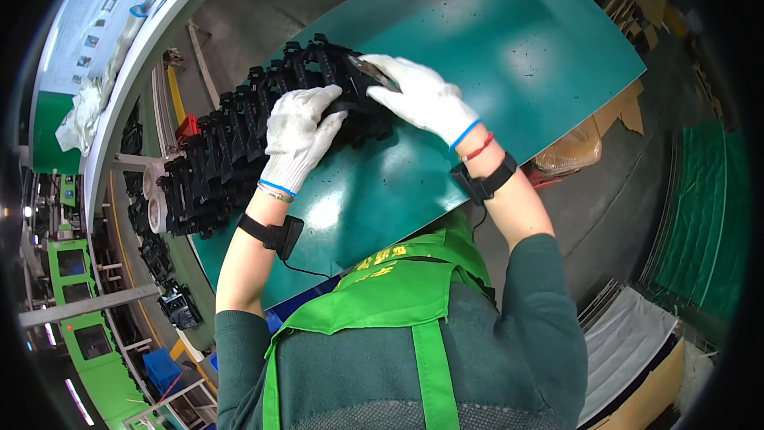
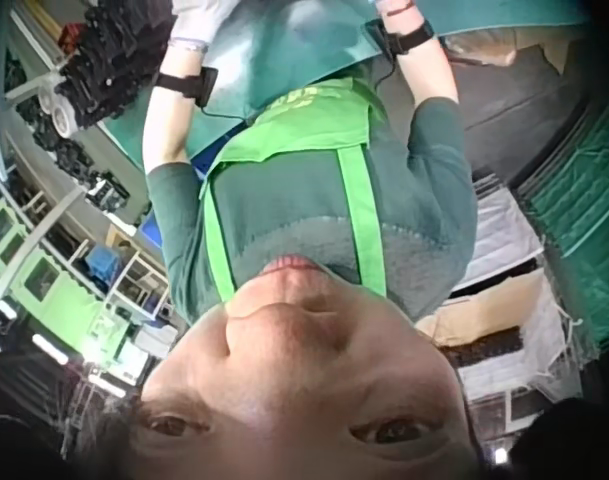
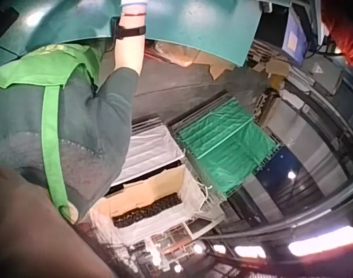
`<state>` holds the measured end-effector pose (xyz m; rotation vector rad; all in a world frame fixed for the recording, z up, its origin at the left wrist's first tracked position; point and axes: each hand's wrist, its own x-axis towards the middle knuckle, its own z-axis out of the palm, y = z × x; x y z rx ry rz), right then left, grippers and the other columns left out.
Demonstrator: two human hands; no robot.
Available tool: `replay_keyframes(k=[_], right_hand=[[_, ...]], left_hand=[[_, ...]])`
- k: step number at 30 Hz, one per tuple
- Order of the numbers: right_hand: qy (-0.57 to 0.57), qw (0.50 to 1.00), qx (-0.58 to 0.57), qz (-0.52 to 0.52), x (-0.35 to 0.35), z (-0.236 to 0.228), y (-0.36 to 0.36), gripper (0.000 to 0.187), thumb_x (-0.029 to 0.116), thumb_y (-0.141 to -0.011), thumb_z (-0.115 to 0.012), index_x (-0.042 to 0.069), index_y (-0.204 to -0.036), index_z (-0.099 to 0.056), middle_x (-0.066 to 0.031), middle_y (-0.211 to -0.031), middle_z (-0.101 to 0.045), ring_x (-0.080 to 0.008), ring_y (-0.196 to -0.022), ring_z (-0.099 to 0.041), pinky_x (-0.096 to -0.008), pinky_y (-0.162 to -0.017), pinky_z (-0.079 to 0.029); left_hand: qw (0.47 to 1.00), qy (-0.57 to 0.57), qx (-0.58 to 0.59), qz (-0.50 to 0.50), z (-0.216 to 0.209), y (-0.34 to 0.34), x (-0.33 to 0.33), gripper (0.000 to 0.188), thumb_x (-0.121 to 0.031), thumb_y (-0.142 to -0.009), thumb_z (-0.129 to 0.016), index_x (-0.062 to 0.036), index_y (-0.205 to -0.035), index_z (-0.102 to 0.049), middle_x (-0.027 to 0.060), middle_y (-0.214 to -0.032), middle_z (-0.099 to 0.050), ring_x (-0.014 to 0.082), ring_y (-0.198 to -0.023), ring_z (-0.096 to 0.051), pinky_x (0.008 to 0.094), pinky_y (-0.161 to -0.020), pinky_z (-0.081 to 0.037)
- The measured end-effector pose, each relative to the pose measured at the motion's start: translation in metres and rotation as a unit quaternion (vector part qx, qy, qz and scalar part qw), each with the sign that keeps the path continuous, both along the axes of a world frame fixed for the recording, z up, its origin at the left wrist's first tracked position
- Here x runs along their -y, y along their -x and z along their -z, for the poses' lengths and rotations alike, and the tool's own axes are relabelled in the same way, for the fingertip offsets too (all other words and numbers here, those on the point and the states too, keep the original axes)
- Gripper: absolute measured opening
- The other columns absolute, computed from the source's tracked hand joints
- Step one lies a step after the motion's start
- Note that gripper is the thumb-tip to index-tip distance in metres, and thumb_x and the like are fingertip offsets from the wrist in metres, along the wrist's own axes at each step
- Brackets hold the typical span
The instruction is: Trimming excess plastic burrs from molded parts and packing them into a large container.
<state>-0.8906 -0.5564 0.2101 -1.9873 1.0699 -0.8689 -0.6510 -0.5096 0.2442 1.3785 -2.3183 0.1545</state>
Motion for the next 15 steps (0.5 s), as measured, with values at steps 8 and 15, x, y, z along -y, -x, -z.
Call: replay_keyframes(k=[8, 15], right_hand=[[0.267, 0.912, -0.311, 0.016, 0.050, -0.061, -0.017, 0.039, 0.029, -0.094, -0.071, 0.017, -0.130, -0.069, -0.0116, -0.116, -0.074, -0.0301, -0.109, -0.070, -0.0434, -0.095, -0.055], [0.365, 0.789, -0.494, -0.032, 0.095, -0.094, -0.077, 0.026, 0.025, -0.090, -0.076, 0.017, -0.114, -0.079, -0.0054, -0.109, -0.077, -0.0242, -0.110, -0.070, -0.0401, -0.090, -0.055]], left_hand=[[1.000, -0.019, 0.008, -0.015, -0.002, 0.001, -0.001, 0.035, -0.024, -0.084, -0.079, -0.0122, -0.116, -0.076, 0.0085, -0.111, -0.077, 0.0303, -0.108, -0.070, 0.0446, -0.097, -0.054], [0.999, -0.029, 0.010, -0.020, -0.005, 0.000, 0.000, 0.035, -0.024, -0.082, -0.079, -0.0124, -0.116, -0.076, 0.0085, -0.109, -0.077, 0.0304, -0.106, -0.070, 0.0447, -0.096, -0.054]])
